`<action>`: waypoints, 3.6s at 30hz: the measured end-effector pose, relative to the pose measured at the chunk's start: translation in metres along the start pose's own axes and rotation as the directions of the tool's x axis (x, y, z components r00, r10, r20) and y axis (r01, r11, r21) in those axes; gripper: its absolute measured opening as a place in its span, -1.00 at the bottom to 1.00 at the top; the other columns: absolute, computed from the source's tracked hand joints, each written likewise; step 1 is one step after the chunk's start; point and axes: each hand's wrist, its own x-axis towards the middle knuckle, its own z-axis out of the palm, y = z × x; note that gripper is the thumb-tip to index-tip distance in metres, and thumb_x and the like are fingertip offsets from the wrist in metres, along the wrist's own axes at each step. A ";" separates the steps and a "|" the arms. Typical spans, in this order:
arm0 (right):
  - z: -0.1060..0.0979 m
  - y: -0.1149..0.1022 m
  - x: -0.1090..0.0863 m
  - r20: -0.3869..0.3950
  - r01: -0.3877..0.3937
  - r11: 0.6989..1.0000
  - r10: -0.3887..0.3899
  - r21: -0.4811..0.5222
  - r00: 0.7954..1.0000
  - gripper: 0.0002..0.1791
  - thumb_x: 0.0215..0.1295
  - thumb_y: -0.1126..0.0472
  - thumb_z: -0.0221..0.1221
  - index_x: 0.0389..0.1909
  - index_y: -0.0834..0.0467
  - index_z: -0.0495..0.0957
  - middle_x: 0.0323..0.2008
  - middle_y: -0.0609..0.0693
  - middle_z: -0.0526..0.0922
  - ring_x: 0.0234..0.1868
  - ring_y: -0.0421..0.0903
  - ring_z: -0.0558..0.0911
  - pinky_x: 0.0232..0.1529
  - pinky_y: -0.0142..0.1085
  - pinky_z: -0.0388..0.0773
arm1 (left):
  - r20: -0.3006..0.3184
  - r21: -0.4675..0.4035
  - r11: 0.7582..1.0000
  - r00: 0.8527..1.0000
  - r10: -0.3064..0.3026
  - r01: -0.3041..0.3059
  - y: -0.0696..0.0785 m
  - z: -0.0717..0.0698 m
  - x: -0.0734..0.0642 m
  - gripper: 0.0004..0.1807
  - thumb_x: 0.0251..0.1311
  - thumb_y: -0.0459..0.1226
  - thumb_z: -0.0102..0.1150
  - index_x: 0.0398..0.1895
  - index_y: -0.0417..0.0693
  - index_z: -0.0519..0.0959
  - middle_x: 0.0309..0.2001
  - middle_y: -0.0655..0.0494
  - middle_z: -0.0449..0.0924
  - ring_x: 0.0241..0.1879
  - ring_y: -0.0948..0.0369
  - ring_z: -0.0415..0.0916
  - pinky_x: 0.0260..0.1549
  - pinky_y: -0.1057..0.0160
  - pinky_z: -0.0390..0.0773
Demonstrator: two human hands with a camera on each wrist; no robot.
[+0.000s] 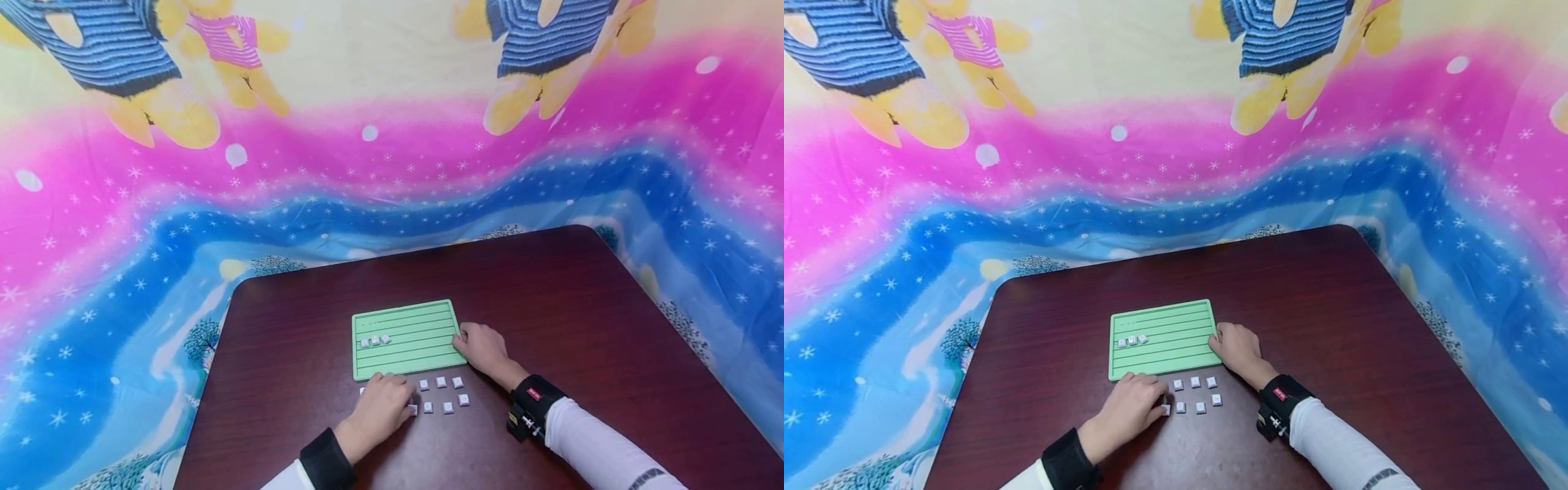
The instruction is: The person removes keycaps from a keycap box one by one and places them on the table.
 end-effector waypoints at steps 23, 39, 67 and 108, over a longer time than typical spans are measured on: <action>0.000 0.000 0.000 0.018 -0.005 1.000 0.005 -0.004 1.000 -0.59 0.27 0.12 0.13 -0.70 0.00 0.17 -0.74 -0.16 0.16 -0.69 -0.19 0.15 -0.62 -0.32 -0.02 | -0.105 -0.036 0.997 0.992 -0.072 0.069 -0.022 -0.011 0.017 -0.78 0.19 0.00 0.36 -0.28 0.09 0.69 -0.41 0.24 0.64 -0.35 0.22 0.61 -0.33 0.20 0.51; 0.000 -0.001 0.001 0.028 -0.006 1.000 0.005 0.004 1.000 -0.58 0.28 0.11 0.14 -0.70 0.01 0.18 -0.74 -0.15 0.17 -0.69 -0.17 0.16 -0.61 -0.31 -0.01 | -0.094 -0.023 0.993 0.989 -0.114 0.112 -0.041 -0.017 0.029 -0.77 0.22 -0.02 0.35 -0.22 0.05 0.71 -0.35 0.17 0.68 -0.26 0.17 0.65 -0.22 0.10 0.61; 0.000 0.000 0.001 0.016 -0.013 1.000 0.013 -0.007 1.000 -0.58 0.26 0.11 0.16 -0.71 0.01 0.19 -0.74 -0.15 0.19 -0.69 -0.17 0.20 -0.62 -0.31 0.02 | -0.056 -0.031 0.976 0.974 -0.217 0.216 -0.072 -0.007 0.043 -0.79 0.15 -0.11 0.44 -0.20 0.03 0.73 -0.32 0.14 0.72 -0.30 0.13 0.63 -0.32 0.14 0.58; -0.001 0.000 0.001 0.017 -0.009 1.000 0.009 0.009 1.000 -0.58 0.27 0.12 0.14 -0.70 0.01 0.18 -0.73 -0.15 0.15 -0.69 -0.17 0.15 -0.61 -0.31 0.00 | 0.048 0.052 0.973 0.973 -0.228 0.225 -0.081 0.014 0.069 -0.90 0.16 -0.24 0.31 -0.28 -0.03 0.70 -0.27 0.06 0.75 -0.20 0.07 0.65 -0.21 0.06 0.58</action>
